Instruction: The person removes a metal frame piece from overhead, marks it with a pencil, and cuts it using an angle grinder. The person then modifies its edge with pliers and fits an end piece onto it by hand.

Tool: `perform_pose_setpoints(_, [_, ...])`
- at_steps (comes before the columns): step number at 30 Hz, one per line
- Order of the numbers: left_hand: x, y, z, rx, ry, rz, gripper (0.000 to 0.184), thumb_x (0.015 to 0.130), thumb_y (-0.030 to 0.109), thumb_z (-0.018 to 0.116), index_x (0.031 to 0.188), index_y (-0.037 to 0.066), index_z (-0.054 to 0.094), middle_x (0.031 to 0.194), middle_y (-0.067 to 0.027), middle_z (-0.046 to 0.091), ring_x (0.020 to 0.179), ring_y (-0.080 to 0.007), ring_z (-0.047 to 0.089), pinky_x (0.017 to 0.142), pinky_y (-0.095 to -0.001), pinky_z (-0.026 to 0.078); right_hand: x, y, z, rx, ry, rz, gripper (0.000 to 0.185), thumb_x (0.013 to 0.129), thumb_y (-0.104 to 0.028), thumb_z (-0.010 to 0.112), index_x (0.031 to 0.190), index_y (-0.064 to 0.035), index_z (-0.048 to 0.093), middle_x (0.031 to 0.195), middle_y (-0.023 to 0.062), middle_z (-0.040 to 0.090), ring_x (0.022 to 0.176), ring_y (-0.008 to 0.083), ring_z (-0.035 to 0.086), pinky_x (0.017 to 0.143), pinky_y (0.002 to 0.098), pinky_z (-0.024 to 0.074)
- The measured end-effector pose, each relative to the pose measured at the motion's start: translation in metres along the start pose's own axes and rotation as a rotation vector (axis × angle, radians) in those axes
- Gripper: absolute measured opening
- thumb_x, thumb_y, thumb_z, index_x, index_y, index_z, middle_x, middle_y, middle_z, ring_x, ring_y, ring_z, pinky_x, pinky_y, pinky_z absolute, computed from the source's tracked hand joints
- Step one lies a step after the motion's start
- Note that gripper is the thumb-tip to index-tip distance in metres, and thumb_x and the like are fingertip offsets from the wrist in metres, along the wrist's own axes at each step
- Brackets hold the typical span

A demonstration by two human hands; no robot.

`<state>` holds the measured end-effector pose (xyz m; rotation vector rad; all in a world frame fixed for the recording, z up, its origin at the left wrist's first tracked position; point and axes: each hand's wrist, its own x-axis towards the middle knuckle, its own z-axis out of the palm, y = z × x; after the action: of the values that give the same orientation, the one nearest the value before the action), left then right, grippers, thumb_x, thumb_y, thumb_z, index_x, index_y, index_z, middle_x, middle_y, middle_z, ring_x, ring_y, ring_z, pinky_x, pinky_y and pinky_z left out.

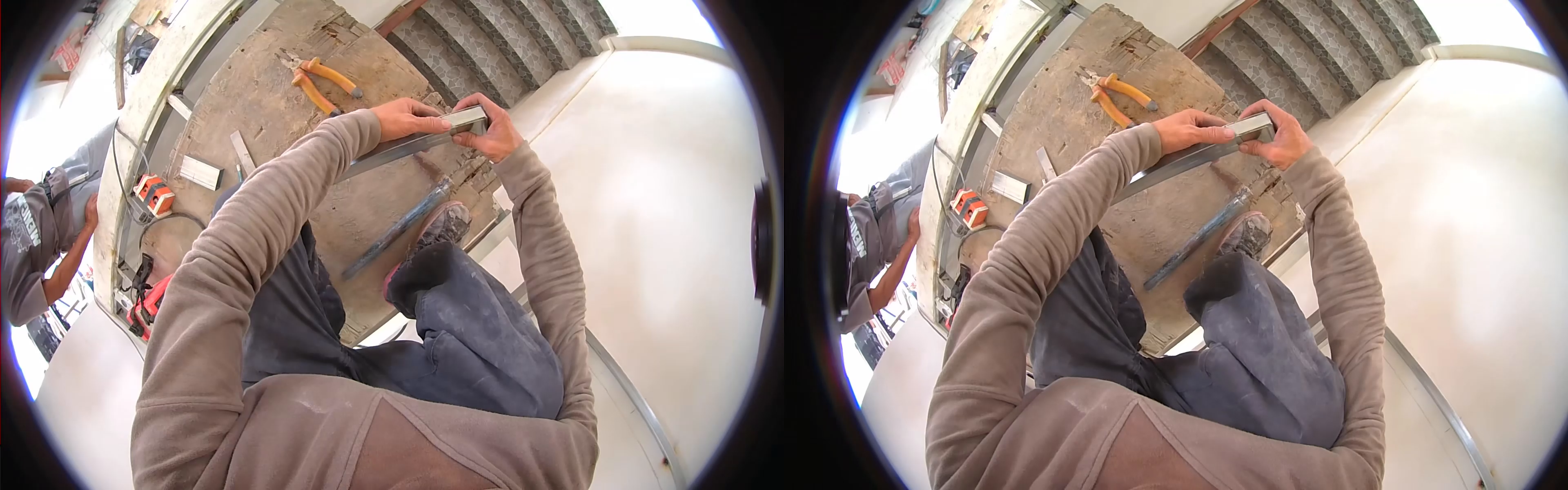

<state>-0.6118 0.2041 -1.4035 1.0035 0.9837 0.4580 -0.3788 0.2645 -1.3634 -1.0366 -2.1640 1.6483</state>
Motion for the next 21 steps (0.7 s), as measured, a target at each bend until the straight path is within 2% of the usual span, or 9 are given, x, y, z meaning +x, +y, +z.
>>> perform_pose_setpoints(6, [-0.007, 0.006, -0.004, -0.028, -0.047, -0.001, 0.065, 0.089, 0.054, 0.069, 0.132, 0.005, 0.064, 0.106, -0.0066, 0.069, 0.091, -0.0126, 0.063, 0.082, -0.0269, 0.048, -0.001, -0.010, 0.000, 0.029, -0.028, 0.006, 0.042, 0.076, -0.003, 0.083, 0.110, -0.0081, 0.058, 0.102, 0.0017, 0.065, 0.098, 0.0128, 0.059, 0.087, 0.0313, 0.0473])
perform_pose_setpoints(9, [-0.006, 0.003, -0.004, -0.052, -0.035, 0.028, 0.068, 0.088, 0.055, 0.068, 0.134, 0.004, 0.061, 0.105, -0.0068, 0.069, 0.090, -0.0125, 0.064, 0.082, -0.0273, 0.049, 0.005, -0.006, 0.000, 0.076, -0.046, -0.087, 0.043, 0.076, -0.004, 0.083, 0.111, -0.0083, 0.057, 0.108, 0.0036, 0.065, 0.104, 0.0145, 0.059, 0.092, 0.0320, 0.0469])
perform_pose_setpoints(12, [-0.006, 0.000, -0.007, -0.291, -0.124, 0.001, 0.068, 0.087, 0.051, 0.071, 0.135, 0.004, 0.060, 0.105, -0.0079, 0.070, 0.093, -0.0123, 0.064, 0.081, -0.0278, 0.050, 0.008, -0.010, 0.002, 0.084, -0.031, -0.091, 0.044, 0.076, -0.003, 0.082, 0.112, -0.0071, 0.056, 0.122, 0.0067, 0.061, 0.114, 0.0165, 0.057, 0.099, 0.0337, 0.0452])
perform_pose_setpoints(15, [-0.005, -0.007, -0.007, -0.289, -0.082, 0.099, 0.064, 0.087, 0.045, 0.074, 0.132, 0.003, 0.060, 0.100, -0.0072, 0.070, 0.092, -0.0122, 0.066, 0.081, -0.0279, 0.051, 0.011, -0.010, 0.002, 0.000, -0.045, -0.008, 0.043, 0.077, -0.002, 0.081, 0.112, -0.0065, 0.055, 0.125, 0.0076, 0.060, 0.116, 0.0171, 0.056, 0.101, 0.0348, 0.0448])
perform_pose_setpoints(18, [-0.001, -0.007, -0.002, 0.074, -0.048, 0.208, 0.056, 0.087, 0.040, 0.077, 0.125, 0.001, 0.063, 0.093, -0.0058, 0.070, 0.085, -0.0126, 0.067, 0.079, -0.0282, 0.052, 0.016, 0.013, 0.006, 0.073, -0.117, -0.028, 0.048, 0.079, -0.015, 0.082, 0.117, -0.0056, 0.053, 0.119, 0.0092, 0.062, 0.113, 0.0203, 0.059, 0.099, 0.0357, 0.0452])
perform_pose_setpoints(19, [-0.002, -0.005, 0.002, 0.139, 0.009, 0.162, 0.052, 0.087, 0.039, 0.078, 0.120, 0.002, 0.065, 0.087, -0.0040, 0.069, 0.076, -0.0130, 0.067, 0.076, -0.0287, 0.052, 0.016, 0.012, 0.008, 0.052, -0.117, -0.034, 0.049, 0.080, -0.015, 0.081, 0.118, -0.0059, 0.053, 0.119, 0.0094, 0.062, 0.113, 0.0205, 0.059, 0.100, 0.0357, 0.0444])
perform_pose_setpoints(21, [-0.006, 0.000, 0.006, 0.190, 0.061, 0.089, 0.050, 0.086, 0.039, 0.078, 0.119, 0.003, 0.066, 0.087, -0.0044, 0.069, 0.075, -0.0129, 0.067, 0.075, -0.0288, 0.053, 0.017, 0.011, 0.013, 0.009, -0.123, -0.050, 0.049, 0.082, -0.014, 0.080, 0.121, -0.0064, 0.052, 0.120, 0.0100, 0.062, 0.114, 0.0208, 0.058, 0.102, 0.0358, 0.0429])
